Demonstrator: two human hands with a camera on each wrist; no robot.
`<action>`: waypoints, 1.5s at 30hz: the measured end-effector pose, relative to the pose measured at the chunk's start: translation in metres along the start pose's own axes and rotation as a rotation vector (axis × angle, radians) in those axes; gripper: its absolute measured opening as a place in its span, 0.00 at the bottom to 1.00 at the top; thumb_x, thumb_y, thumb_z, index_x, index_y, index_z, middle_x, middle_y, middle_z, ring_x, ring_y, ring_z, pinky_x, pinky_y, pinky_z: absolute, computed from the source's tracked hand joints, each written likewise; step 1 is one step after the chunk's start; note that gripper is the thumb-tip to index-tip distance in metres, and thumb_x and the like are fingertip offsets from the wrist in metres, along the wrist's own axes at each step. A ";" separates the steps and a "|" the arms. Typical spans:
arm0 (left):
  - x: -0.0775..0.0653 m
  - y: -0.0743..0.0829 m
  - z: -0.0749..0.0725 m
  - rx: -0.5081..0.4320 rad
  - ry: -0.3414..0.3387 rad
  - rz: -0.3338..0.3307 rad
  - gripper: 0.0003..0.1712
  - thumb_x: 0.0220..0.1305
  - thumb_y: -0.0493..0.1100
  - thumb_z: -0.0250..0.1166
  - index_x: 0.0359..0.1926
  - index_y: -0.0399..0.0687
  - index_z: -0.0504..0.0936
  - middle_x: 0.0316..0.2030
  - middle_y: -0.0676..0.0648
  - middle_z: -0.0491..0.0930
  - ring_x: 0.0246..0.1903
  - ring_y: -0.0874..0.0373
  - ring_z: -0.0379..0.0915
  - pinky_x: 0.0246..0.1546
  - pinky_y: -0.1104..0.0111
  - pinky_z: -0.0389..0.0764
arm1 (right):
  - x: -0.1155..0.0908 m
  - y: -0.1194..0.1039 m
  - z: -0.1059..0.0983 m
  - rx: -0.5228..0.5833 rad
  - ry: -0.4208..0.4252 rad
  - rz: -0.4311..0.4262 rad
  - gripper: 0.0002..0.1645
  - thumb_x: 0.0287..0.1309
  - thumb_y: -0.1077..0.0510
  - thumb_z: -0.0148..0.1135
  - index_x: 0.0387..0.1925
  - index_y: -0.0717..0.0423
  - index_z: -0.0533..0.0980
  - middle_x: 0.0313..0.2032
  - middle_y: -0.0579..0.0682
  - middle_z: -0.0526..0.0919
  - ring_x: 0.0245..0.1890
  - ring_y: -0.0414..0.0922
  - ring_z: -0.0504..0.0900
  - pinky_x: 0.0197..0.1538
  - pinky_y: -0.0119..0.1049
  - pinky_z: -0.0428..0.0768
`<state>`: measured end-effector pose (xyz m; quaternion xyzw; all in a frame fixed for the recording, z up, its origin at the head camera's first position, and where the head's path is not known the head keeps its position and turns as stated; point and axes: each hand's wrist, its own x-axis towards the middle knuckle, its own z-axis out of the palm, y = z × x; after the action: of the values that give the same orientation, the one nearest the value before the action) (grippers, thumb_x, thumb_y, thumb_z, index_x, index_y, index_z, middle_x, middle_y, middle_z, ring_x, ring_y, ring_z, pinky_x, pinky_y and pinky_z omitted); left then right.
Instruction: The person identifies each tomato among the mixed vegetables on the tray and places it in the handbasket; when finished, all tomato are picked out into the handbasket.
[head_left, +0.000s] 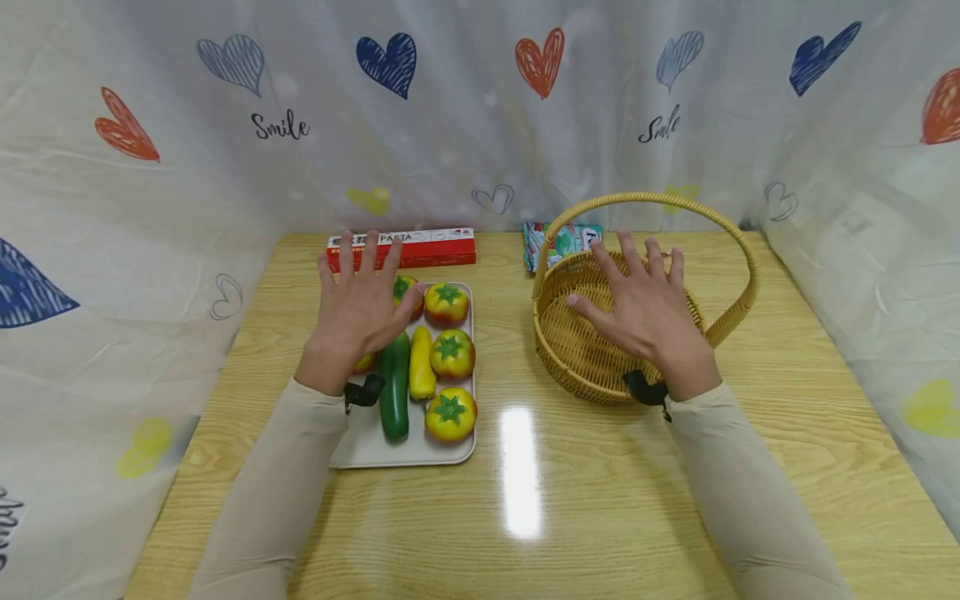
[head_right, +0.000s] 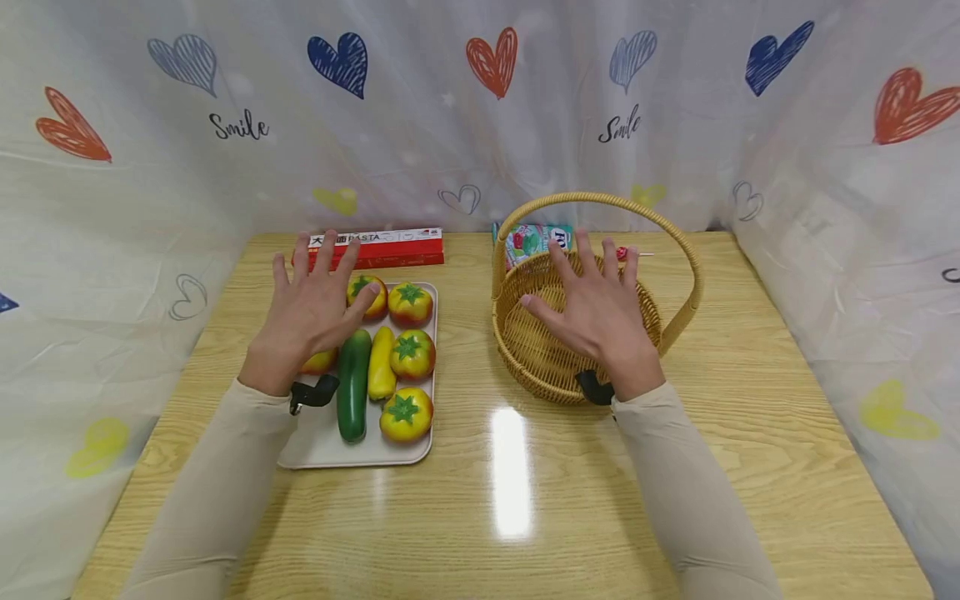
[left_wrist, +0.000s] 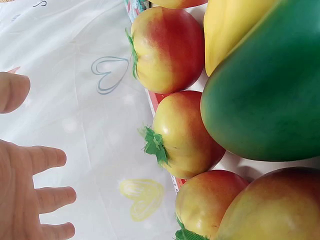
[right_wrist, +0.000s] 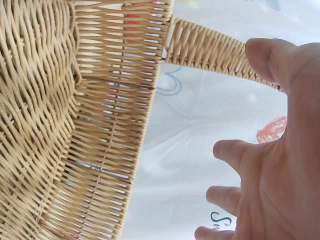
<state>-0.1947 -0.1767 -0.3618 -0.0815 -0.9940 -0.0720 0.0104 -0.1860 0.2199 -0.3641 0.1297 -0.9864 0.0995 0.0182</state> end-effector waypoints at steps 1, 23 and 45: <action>0.000 0.000 0.000 0.000 0.002 0.000 0.50 0.80 0.71 0.47 0.89 0.50 0.51 0.89 0.34 0.39 0.87 0.26 0.25 0.81 0.25 0.30 | 0.000 0.000 0.000 0.000 0.000 0.000 0.58 0.73 0.15 0.40 0.90 0.36 0.41 0.90 0.57 0.35 0.86 0.76 0.38 0.82 0.78 0.26; -0.014 -0.029 -0.014 -0.153 0.002 0.082 0.46 0.84 0.65 0.48 0.90 0.52 0.47 0.90 0.36 0.38 0.87 0.29 0.24 0.81 0.23 0.34 | -0.013 0.006 -0.016 0.148 0.048 -0.110 0.58 0.74 0.22 0.52 0.91 0.43 0.46 0.89 0.61 0.45 0.87 0.70 0.44 0.84 0.75 0.33; -0.021 -0.149 0.032 -0.449 -0.149 -0.046 0.37 0.86 0.49 0.52 0.88 0.48 0.56 0.84 0.30 0.57 0.82 0.25 0.53 0.79 0.28 0.57 | -0.025 -0.032 0.010 0.467 0.037 -0.454 0.45 0.70 0.44 0.73 0.83 0.44 0.68 0.81 0.49 0.72 0.81 0.55 0.71 0.80 0.64 0.70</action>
<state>-0.1987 -0.3213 -0.4149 -0.0640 -0.9528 -0.2851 -0.0829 -0.1542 0.1942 -0.3693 0.3452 -0.8822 0.3190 0.0277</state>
